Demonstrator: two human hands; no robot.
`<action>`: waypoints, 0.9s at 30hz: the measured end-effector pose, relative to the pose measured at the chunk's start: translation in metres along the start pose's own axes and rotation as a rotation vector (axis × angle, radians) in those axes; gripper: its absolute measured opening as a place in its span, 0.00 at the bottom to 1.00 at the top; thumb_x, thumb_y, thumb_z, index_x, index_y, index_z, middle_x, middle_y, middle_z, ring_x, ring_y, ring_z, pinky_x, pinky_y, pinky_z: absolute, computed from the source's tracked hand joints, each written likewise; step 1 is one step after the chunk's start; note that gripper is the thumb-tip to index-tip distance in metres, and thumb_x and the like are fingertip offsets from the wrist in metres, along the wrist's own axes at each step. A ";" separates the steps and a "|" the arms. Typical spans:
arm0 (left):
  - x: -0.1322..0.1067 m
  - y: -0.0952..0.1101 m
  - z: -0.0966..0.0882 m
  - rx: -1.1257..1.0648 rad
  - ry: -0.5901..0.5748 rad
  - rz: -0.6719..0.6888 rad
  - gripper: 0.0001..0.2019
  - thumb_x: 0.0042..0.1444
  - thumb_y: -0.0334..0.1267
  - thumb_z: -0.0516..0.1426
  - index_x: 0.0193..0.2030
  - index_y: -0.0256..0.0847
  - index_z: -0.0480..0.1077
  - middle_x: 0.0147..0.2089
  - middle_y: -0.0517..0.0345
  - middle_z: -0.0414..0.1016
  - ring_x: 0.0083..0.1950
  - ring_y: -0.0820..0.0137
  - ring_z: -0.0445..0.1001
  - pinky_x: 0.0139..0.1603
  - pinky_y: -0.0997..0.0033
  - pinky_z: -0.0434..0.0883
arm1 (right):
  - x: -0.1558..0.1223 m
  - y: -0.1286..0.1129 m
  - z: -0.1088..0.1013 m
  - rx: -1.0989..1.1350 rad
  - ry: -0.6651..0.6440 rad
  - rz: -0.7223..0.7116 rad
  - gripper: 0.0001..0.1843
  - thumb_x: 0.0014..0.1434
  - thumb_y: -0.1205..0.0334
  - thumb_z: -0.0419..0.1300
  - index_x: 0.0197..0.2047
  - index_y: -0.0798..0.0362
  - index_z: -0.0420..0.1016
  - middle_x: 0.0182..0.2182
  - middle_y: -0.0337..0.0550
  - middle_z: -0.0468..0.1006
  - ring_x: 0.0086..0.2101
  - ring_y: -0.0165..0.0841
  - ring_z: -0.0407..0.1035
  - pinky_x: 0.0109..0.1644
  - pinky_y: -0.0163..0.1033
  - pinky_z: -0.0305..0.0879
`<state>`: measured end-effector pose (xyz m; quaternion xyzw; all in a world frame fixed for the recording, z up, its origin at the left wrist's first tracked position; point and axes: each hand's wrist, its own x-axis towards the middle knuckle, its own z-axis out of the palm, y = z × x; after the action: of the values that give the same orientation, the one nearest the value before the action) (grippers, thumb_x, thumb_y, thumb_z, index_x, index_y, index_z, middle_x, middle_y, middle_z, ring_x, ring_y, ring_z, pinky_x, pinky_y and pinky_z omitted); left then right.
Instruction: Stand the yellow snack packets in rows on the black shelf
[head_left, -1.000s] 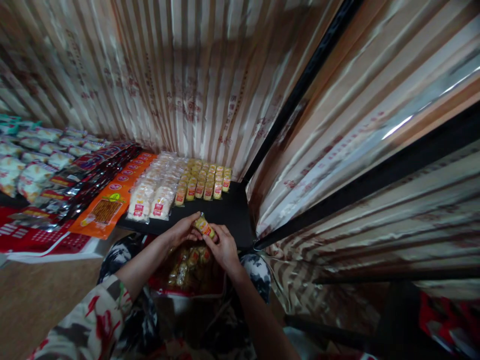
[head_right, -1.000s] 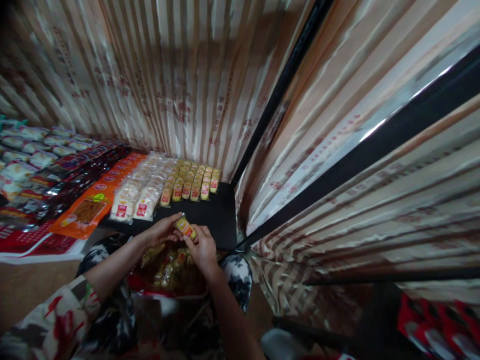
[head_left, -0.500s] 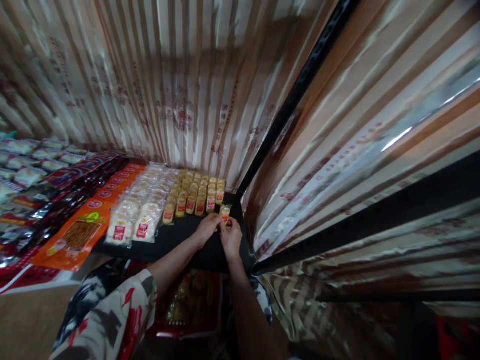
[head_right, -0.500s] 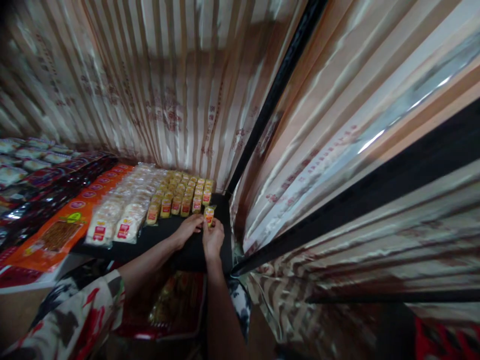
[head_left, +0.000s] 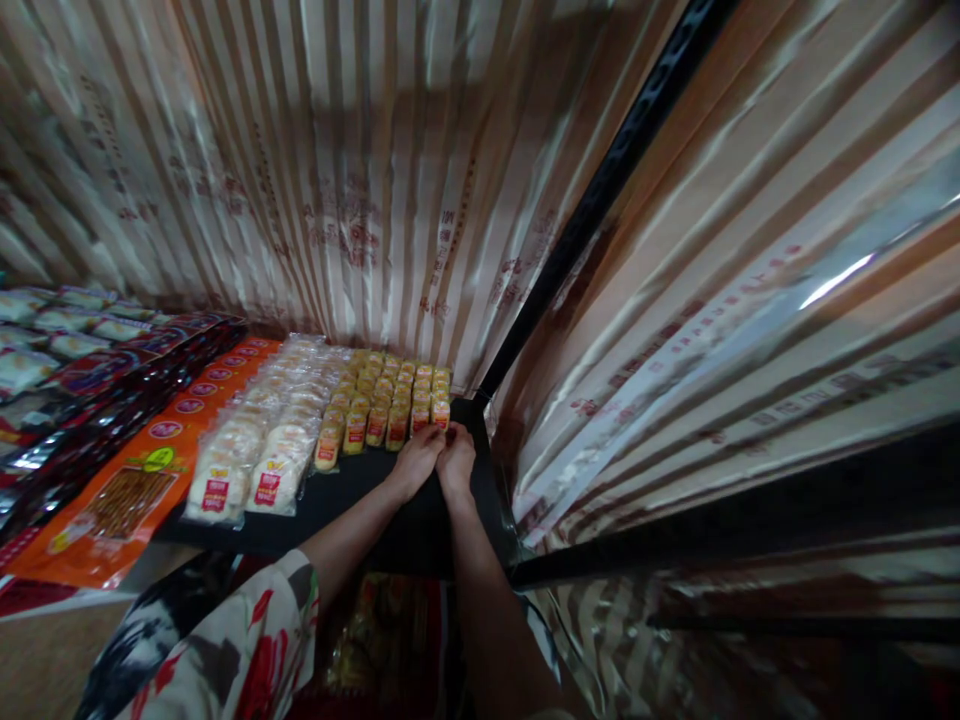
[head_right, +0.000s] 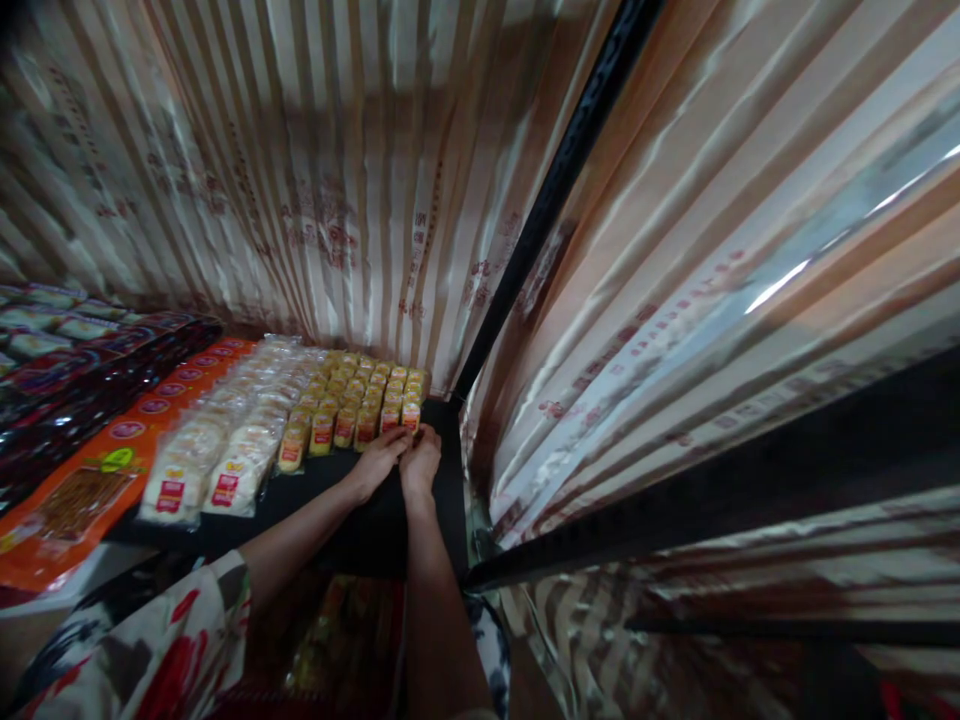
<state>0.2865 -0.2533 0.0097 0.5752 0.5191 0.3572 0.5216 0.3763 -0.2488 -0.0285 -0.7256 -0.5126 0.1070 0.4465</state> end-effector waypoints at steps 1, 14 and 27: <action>-0.001 0.000 -0.001 0.030 0.008 0.015 0.16 0.56 0.36 0.49 0.50 0.41 0.69 0.51 0.54 0.73 0.52 0.67 0.70 0.55 0.66 0.64 | -0.001 0.000 0.001 0.015 -0.001 0.004 0.14 0.55 0.62 0.51 0.43 0.59 0.68 0.37 0.52 0.73 0.35 0.36 0.68 0.41 0.38 0.63; -0.005 -0.004 0.004 0.117 0.007 0.016 0.18 0.57 0.36 0.48 0.53 0.38 0.68 0.57 0.52 0.69 0.59 0.67 0.65 0.62 0.66 0.58 | -0.004 0.005 0.000 0.016 -0.035 0.020 0.11 0.51 0.67 0.48 0.37 0.55 0.67 0.33 0.45 0.72 0.32 0.33 0.66 0.38 0.36 0.60; -0.060 -0.020 -0.024 0.032 -0.003 -0.011 0.13 0.53 0.32 0.50 0.43 0.38 0.71 0.43 0.53 0.76 0.38 0.73 0.74 0.39 0.74 0.71 | -0.041 -0.012 -0.018 0.150 0.049 0.059 0.16 0.53 0.57 0.54 0.43 0.58 0.68 0.39 0.50 0.71 0.29 0.30 0.67 0.39 0.38 0.65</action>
<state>0.2471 -0.3076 0.0034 0.5812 0.5272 0.3449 0.5151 0.3607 -0.2918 -0.0211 -0.7073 -0.4705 0.1401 0.5087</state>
